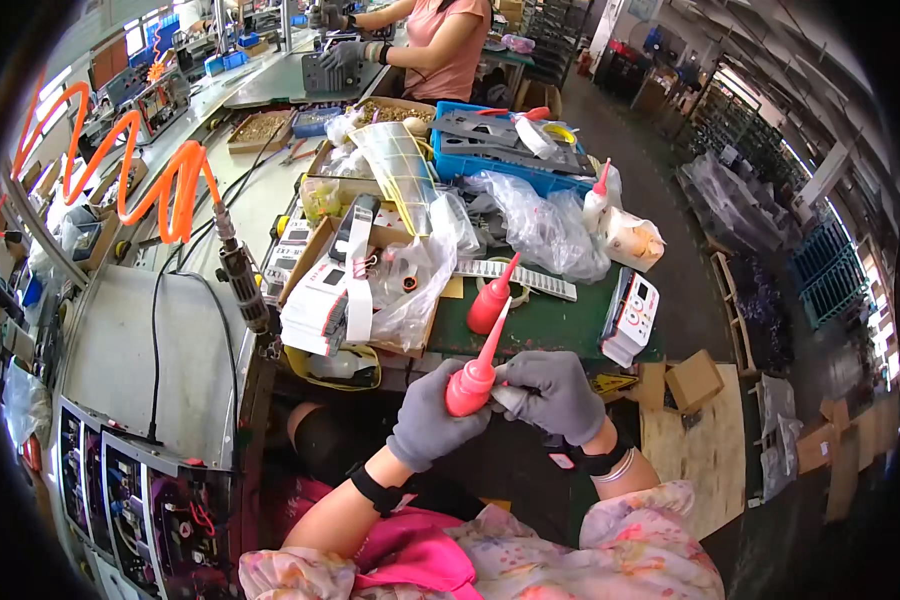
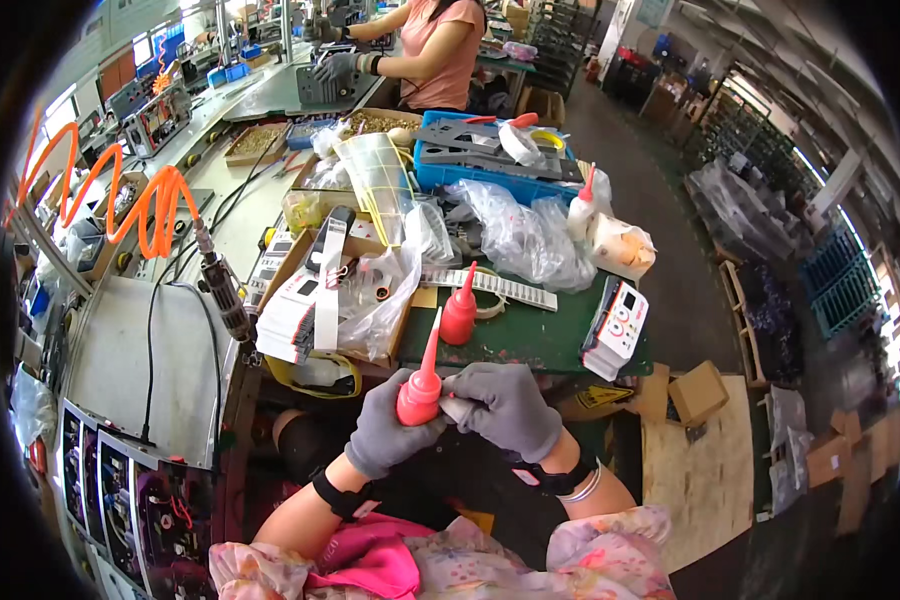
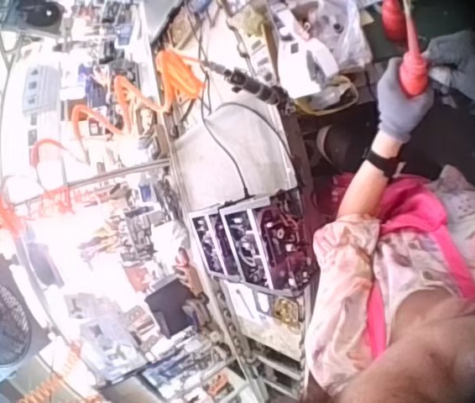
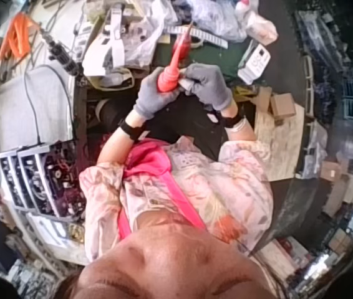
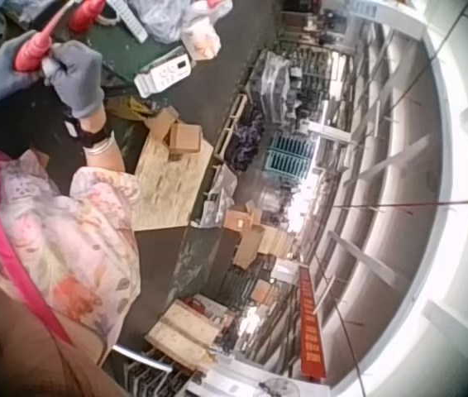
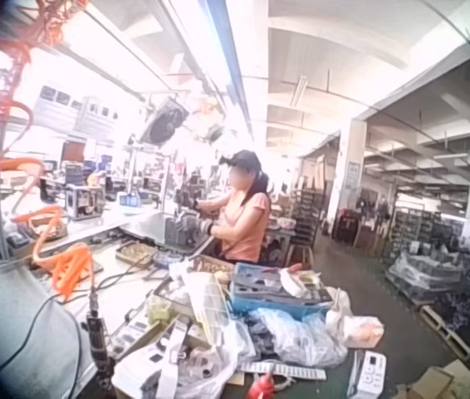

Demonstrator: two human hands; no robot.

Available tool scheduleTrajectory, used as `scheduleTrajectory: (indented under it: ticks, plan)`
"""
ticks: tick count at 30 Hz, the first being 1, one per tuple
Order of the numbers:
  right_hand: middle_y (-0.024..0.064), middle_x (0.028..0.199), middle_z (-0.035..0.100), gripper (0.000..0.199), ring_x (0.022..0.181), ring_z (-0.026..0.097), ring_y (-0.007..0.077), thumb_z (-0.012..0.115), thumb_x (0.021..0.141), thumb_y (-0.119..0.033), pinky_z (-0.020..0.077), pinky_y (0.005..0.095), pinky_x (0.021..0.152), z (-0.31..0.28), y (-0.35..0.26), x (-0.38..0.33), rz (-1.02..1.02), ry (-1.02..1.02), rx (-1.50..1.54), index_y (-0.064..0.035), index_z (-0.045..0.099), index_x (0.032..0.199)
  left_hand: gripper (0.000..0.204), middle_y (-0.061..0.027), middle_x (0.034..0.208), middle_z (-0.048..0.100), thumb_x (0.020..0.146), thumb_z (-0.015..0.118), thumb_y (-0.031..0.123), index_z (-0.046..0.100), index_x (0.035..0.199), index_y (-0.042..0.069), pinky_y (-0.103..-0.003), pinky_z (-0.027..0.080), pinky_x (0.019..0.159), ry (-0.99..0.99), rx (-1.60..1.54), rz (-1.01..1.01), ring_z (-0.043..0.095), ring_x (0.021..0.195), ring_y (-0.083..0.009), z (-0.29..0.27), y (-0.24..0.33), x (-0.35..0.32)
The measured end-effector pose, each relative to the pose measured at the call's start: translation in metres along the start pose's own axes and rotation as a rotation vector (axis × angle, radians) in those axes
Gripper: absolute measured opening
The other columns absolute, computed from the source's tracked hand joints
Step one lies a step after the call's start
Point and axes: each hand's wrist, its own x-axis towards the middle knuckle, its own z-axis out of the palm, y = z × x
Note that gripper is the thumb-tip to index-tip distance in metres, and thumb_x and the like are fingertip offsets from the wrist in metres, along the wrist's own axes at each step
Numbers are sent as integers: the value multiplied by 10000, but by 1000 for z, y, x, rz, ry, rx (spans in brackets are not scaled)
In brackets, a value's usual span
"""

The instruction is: Assembling the internal circuit boards and front panels of welding machines on a factory line.

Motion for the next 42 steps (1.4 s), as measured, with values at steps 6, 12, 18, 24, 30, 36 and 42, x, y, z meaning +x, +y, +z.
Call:
scheduleTrajectory:
  ticks: [6,12,18,24,30,36,42]
  plan:
    - [76,711,638,133,603,635,110,674,782,-36,485,286,534,3,5,3,-418,194,-228,-16,700,911,488,-149,906,680,667,772,195,586,1084,19,-348,524,759,-56,-11,12,678,802,-254,-6,-4,1]
    - [52,697,635,99,583,589,65,656,811,-45,455,242,511,3,9,7,-134,208,101,16,692,880,539,-66,938,661,659,798,194,580,1120,18,-310,497,796,-220,-315,-88,613,832,-146,-11,-7,1]
    - [38,709,638,105,561,578,55,639,858,-56,454,210,498,-5,36,13,-133,202,122,39,680,874,458,-43,895,639,664,810,78,584,1058,26,-278,500,745,-379,-597,-151,596,816,-116,-14,-2,-1]
    - [72,719,658,161,582,615,120,632,881,-129,484,261,534,-11,49,25,-83,247,161,27,673,879,465,-38,901,642,712,833,192,581,1068,31,-287,500,776,-654,-300,36,604,830,-122,-15,2,7]
    - [129,686,598,120,624,599,307,657,815,-150,469,366,561,-25,51,21,-237,231,-521,-36,651,776,538,-133,959,638,727,802,326,555,1119,53,-358,502,779,-264,-57,43,635,845,-260,9,18,2]
    - [144,847,674,244,775,680,242,611,818,-40,530,316,707,-21,36,-8,-22,250,-297,-31,652,1058,656,-161,1095,581,685,801,330,485,1205,85,-424,521,752,91,224,170,622,891,-378,15,0,3]
    - [97,786,662,173,669,653,170,645,852,-97,520,281,637,-7,22,-14,-235,344,-220,-6,662,998,637,-152,1009,590,645,841,285,501,1132,55,-408,505,733,213,426,145,605,867,-346,19,2,6]
